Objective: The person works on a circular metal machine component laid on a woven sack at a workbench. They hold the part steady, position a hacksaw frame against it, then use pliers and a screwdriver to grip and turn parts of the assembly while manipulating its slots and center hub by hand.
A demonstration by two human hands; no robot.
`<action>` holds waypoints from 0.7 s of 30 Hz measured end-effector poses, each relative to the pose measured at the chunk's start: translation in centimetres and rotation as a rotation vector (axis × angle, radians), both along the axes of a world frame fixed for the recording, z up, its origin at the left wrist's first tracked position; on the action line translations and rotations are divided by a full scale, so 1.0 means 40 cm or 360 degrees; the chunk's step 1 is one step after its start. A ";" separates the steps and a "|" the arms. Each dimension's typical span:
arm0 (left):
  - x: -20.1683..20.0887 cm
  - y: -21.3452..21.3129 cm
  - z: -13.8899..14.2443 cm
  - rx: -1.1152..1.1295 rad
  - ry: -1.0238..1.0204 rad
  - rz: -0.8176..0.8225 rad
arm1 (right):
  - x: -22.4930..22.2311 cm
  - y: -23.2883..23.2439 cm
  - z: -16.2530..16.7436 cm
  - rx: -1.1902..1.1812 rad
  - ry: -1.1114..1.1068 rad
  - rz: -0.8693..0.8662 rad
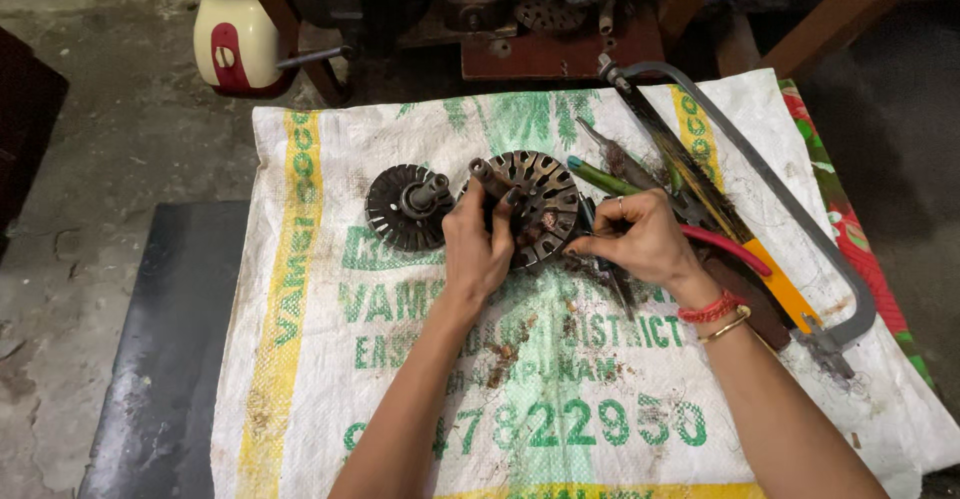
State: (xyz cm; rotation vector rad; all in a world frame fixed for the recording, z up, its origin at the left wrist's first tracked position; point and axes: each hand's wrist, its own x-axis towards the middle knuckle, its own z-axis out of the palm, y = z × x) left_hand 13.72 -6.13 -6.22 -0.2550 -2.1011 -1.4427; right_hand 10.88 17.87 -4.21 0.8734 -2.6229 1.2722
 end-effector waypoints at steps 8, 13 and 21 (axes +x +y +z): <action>-0.007 0.001 -0.004 0.0035 -0.0210 -0.0052 | -0.016 0.012 -0.028 0.0120 -0.0016 -0.0047; -0.001 -0.005 -0.006 0.0006 -0.0015 0.0002 | -0.011 0.020 0.016 0.0398 -0.0134 0.0009; 0.005 -0.009 -0.003 0.0031 0.0077 -0.0026 | 0.023 -0.008 0.083 0.0348 -0.0264 -0.0002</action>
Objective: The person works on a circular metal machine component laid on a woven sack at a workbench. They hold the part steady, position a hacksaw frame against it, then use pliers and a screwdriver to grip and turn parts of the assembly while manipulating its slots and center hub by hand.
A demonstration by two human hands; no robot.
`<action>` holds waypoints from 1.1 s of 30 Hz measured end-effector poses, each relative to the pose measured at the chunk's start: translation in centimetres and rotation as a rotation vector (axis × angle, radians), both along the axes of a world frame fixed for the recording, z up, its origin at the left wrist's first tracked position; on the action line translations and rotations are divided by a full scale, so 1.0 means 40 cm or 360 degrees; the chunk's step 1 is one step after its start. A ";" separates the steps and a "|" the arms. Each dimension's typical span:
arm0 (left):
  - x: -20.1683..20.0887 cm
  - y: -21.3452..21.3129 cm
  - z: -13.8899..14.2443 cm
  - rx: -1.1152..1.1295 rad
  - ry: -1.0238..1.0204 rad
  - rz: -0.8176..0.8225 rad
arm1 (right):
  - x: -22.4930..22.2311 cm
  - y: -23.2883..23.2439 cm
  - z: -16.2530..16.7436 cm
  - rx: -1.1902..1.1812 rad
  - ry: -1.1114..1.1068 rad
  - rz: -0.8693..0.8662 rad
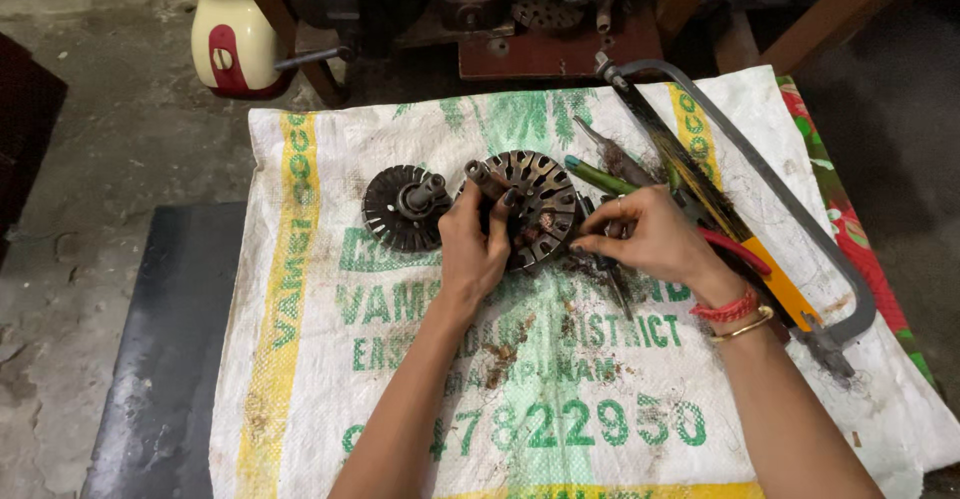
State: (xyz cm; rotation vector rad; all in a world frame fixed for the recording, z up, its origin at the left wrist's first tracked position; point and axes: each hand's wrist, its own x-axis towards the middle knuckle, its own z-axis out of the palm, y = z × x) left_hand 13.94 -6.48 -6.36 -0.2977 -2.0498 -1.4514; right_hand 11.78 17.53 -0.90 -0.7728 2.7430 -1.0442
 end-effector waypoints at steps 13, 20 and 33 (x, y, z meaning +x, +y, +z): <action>0.003 -0.004 0.003 -0.0074 -0.0051 0.0036 | 0.011 -0.007 -0.034 0.0257 0.1218 0.0062; -0.002 -0.002 -0.002 0.0012 -0.0080 0.0006 | 0.008 -0.006 0.027 0.0451 -0.0295 -0.0105; 0.008 -0.007 0.007 -0.0006 -0.0058 -0.0024 | 0.021 -0.015 0.026 -0.0082 -0.0252 -0.0134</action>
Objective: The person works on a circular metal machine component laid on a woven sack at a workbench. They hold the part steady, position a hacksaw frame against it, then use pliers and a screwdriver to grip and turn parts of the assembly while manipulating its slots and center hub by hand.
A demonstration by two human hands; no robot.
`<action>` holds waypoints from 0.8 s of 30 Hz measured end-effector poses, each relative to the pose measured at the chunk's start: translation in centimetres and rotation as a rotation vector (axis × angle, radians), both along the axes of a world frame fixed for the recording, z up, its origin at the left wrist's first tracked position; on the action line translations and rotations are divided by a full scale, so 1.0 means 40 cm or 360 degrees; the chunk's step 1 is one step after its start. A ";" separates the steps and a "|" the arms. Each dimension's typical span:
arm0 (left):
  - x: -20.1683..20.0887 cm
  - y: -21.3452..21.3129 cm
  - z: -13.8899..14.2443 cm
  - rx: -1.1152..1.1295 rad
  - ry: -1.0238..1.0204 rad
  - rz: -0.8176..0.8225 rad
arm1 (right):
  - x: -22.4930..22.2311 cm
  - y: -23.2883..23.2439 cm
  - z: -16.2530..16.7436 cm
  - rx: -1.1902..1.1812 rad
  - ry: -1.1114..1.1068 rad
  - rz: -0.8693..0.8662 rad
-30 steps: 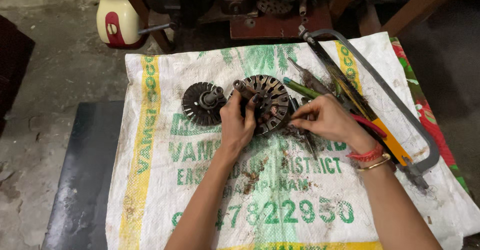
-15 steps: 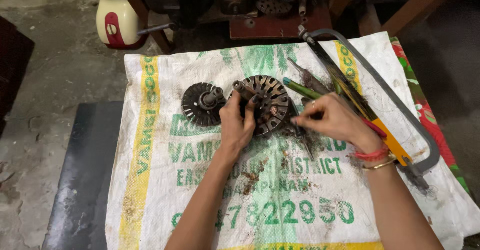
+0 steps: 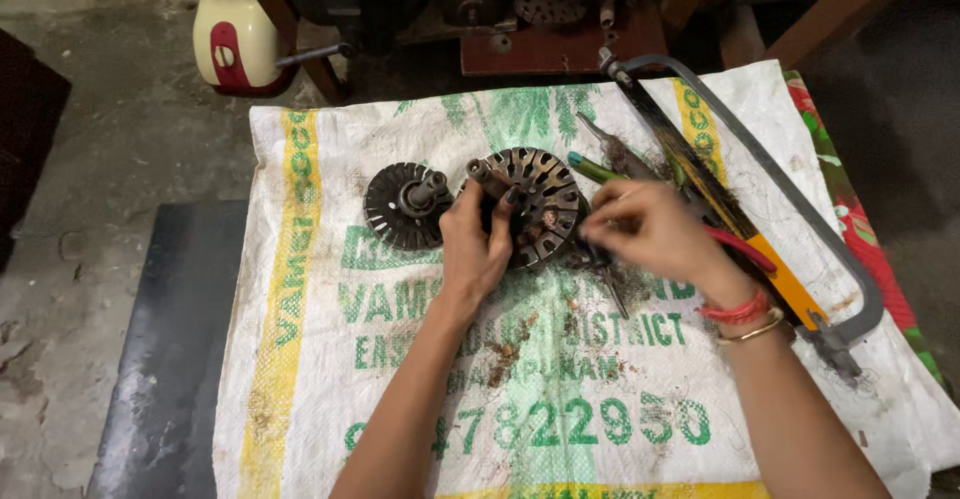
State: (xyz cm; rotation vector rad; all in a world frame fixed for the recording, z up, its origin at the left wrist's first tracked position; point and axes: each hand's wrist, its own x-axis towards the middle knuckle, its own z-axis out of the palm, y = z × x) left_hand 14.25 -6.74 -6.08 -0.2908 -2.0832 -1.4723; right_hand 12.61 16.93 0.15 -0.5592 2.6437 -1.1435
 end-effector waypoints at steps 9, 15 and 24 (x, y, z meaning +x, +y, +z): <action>0.000 0.004 0.004 -0.0015 0.0066 0.0004 | -0.015 0.001 -0.045 0.0304 0.0255 -0.0278; 0.001 0.003 0.012 0.0033 -0.0054 -0.0027 | -0.042 0.036 -0.100 0.0190 -0.0151 0.0269; -0.003 0.005 0.012 0.0036 -0.0032 -0.0022 | -0.024 -0.019 -0.101 0.0080 0.0065 -0.0318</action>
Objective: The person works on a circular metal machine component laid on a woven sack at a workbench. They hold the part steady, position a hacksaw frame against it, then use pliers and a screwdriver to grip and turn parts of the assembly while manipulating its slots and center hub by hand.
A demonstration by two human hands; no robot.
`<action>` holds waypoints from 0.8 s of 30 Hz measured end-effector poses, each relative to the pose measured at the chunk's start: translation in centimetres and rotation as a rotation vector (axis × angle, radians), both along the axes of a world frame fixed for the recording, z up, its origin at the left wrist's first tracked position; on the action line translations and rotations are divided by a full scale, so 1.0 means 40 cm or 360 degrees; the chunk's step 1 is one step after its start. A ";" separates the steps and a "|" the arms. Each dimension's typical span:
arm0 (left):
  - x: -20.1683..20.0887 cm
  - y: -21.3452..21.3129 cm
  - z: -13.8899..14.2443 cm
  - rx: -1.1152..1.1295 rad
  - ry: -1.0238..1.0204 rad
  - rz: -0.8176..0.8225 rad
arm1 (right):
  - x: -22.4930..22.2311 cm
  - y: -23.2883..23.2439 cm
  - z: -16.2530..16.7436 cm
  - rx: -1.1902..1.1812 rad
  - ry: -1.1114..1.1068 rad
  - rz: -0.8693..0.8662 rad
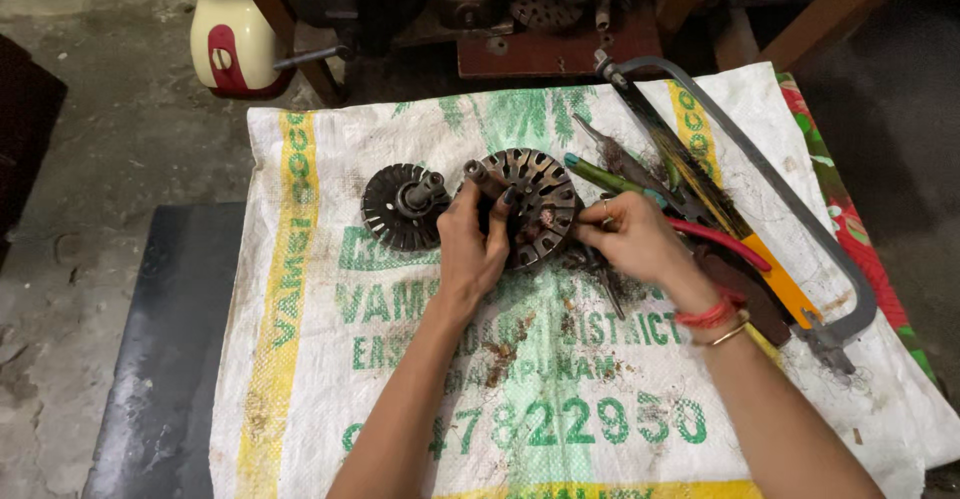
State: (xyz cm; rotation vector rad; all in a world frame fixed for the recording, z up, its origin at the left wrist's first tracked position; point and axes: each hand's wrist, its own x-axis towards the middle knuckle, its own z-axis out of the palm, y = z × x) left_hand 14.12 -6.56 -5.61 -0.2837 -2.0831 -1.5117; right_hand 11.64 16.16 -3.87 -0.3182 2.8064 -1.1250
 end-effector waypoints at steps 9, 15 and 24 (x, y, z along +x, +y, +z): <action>0.003 0.000 -0.001 -0.0057 0.0068 0.0025 | 0.023 -0.041 0.055 0.0124 -0.0100 -0.0358; -0.002 0.001 -0.009 -0.0058 0.0039 0.0020 | 0.033 -0.034 0.079 -0.0278 -0.0057 -0.0416; -0.003 0.002 -0.009 0.0007 -0.0115 -0.0040 | 0.020 0.014 0.080 -0.0509 -0.0652 -0.0277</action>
